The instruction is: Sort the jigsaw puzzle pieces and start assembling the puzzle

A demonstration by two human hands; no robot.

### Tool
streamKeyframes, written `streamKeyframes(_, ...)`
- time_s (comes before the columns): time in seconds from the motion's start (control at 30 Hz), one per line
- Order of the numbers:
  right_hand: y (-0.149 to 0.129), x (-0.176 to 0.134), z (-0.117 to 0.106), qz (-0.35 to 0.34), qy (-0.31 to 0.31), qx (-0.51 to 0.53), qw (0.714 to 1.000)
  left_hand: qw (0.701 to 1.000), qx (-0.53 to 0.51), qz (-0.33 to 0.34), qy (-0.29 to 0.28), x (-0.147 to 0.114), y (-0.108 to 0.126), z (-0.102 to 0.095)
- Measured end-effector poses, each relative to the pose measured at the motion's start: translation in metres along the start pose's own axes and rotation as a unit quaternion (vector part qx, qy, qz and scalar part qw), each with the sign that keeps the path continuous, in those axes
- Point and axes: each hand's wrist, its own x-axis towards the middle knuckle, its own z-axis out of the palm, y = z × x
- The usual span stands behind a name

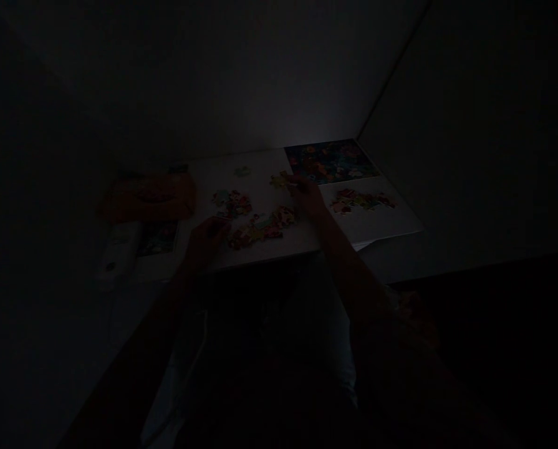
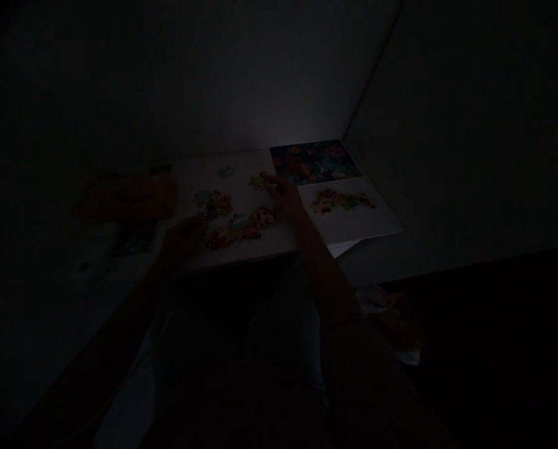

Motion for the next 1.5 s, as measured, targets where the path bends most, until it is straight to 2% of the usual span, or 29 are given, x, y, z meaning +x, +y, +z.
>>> streamKeyframes(0.1,-0.001,0.001,0.002,0.003,0.016,0.021,1.000,1.000,-0.005,0.003,-0.003,0.000,0.000,0.000)
streamKeyframes(0.4,-0.001,0.005,-0.001,0.017,0.013,0.064,0.998,1.000,-0.023,0.017,-0.005,-0.001,-0.004,0.002)
streamKeyframes(0.6,-0.001,0.004,-0.003,0.039,0.016,0.064,0.997,0.999,-0.026,0.025,-0.002,-0.001,-0.008,0.003)
streamKeyframes(1.27,-0.020,0.000,-0.002,0.022,0.065,0.054,0.996,1.000,-0.007,0.026,-0.015,0.001,-0.006,0.001)
streamKeyframes(1.37,-0.026,0.002,-0.018,0.010,0.088,0.041,0.995,1.000,-0.004,0.025,-0.018,0.000,-0.004,0.000)
streamKeyframes(1.43,-0.029,0.000,-0.043,0.008,0.108,0.028,0.994,0.999,-0.006,0.030,-0.016,0.000,-0.004,0.001)
streamKeyframes(1.5,-0.029,-0.006,-0.080,0.017,0.128,-0.001,0.992,0.999,-0.013,0.031,-0.015,0.001,-0.006,0.002)
